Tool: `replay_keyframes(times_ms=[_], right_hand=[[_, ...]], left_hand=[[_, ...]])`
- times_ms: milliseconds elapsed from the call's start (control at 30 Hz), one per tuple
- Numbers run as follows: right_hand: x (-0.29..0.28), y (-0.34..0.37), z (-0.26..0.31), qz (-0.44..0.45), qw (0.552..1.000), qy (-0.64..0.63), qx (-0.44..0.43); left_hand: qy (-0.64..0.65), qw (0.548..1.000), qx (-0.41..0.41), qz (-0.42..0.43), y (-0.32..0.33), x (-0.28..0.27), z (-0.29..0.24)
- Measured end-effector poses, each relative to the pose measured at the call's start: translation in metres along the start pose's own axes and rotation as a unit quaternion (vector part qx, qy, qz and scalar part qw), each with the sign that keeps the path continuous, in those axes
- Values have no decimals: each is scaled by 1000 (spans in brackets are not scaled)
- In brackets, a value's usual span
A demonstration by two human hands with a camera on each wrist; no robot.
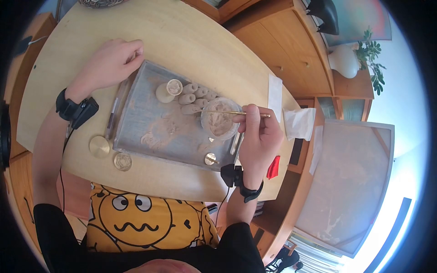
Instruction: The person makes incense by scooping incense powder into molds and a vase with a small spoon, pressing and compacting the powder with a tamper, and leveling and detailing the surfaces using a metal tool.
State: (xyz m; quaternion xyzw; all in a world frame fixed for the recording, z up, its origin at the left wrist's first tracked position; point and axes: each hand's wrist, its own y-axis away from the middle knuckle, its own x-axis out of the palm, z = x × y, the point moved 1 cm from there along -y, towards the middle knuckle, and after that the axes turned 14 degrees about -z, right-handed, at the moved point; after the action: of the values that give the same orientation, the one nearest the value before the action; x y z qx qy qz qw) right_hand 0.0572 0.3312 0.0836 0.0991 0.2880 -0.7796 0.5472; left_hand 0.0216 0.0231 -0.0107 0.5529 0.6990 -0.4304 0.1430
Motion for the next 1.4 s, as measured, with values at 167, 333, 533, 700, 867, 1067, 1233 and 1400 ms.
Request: replay_keyframes(times_ms=[167, 333, 533, 700, 867, 1067, 1233, 1400], right_hand=[[-14, 3, 1, -53, 998, 7, -27], [-40, -7, -34, -103, 994, 34, 1], [-42, 2, -78, -45, 998, 1, 54], [-35, 5, -99, -10, 985, -97, 141], [-37, 3, -116, -41, 964, -160, 210], [-38, -3, -113, -59, 951, -231, 197], [-30, -7, -96, -64, 961, -216, 162], [-22, -11, -83, -59, 973, -178, 132]], left_hand=[[-3, 1000, 12, -8, 0, 0, 0], [-2, 1000, 5, -13, 1, 1, -1], [-6, 1000, 0, -9, 0, 2, 0], [-1, 1000, 10, -11, -2, 1, -1], [-2, 1000, 13, -14, -2, 0, -1], [-2, 1000, 6, -11, -2, 1, -1], [-5, 1000, 2, -8, -1, 0, -1], [-6, 1000, 1, -6, 0, -1, -1]])
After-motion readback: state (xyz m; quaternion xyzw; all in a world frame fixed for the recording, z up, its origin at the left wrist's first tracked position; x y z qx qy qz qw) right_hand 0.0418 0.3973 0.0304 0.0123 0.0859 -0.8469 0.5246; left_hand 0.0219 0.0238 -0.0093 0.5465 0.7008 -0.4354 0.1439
